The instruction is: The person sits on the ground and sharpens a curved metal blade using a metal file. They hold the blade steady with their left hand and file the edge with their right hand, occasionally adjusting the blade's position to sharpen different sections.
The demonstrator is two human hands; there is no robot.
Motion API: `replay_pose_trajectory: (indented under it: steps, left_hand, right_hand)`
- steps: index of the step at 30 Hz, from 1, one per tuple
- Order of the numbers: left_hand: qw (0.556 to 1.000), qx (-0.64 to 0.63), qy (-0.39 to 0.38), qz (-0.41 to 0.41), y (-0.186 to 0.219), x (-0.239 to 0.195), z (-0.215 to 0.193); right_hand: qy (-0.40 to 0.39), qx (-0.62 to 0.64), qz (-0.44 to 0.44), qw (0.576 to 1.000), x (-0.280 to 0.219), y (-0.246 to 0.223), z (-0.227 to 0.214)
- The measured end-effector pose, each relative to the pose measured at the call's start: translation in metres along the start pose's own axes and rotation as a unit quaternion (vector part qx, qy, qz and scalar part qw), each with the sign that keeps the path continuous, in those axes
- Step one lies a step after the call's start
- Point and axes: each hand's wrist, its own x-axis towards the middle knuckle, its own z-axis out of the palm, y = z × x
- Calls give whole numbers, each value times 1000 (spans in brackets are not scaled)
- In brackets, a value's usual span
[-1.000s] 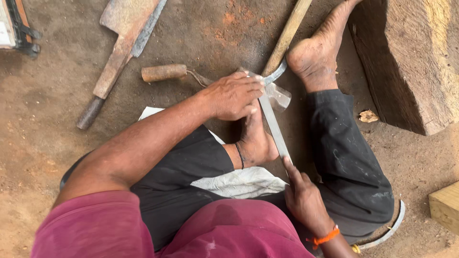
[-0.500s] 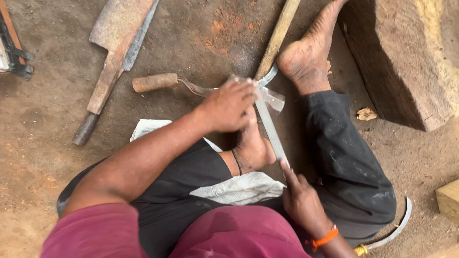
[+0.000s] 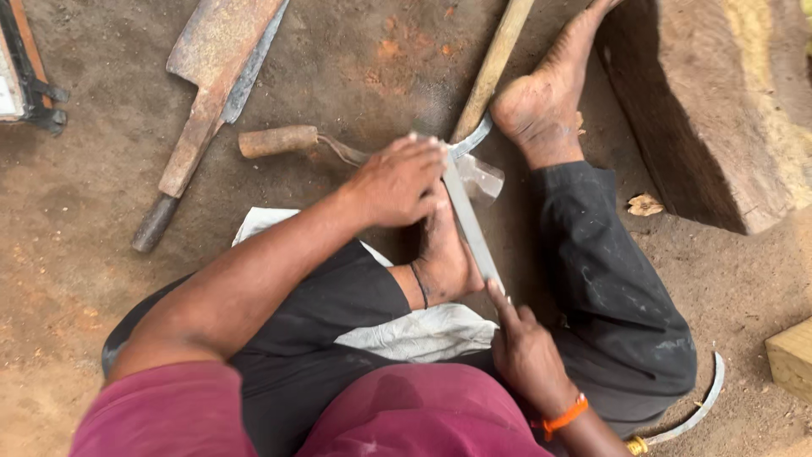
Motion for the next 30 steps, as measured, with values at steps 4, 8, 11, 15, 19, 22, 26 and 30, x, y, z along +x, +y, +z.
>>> replay_pose_trajectory:
  steps: [4, 8, 11, 15, 19, 22, 26, 30]
  left_hand:
    - [992, -39, 105, -58, -64, 40, -15]
    - [970, 28, -93, -223, -59, 69, -58]
    - [963, 46, -202, -171, 1, 51, -49]
    - [997, 74, 14, 14, 15, 22, -34]
    - [993, 7, 57, -102, -23, 52, -26]
    - [969, 8, 57, -238, -37, 47, -31]
    - [948, -49, 77, -305, -18, 20, -13]
    - [960, 23, 221, -172, -19, -32, 5]
  right_hand:
    - [42, -58, -20, 997, 90, 20, 15]
    - [70, 28, -80, 994, 125, 21, 12]
    - [61, 70, -74, 993, 49, -3, -11]
    - [41, 16, -10, 999, 18, -28, -35]
    - [11, -56, 12, 998, 103, 26, -23]
    - [1, 44, -73, 996, 168, 60, -19]
    - [-7, 42, -32, 999, 160, 56, -17]
    - [13, 8, 25, 1000, 138, 24, 4]
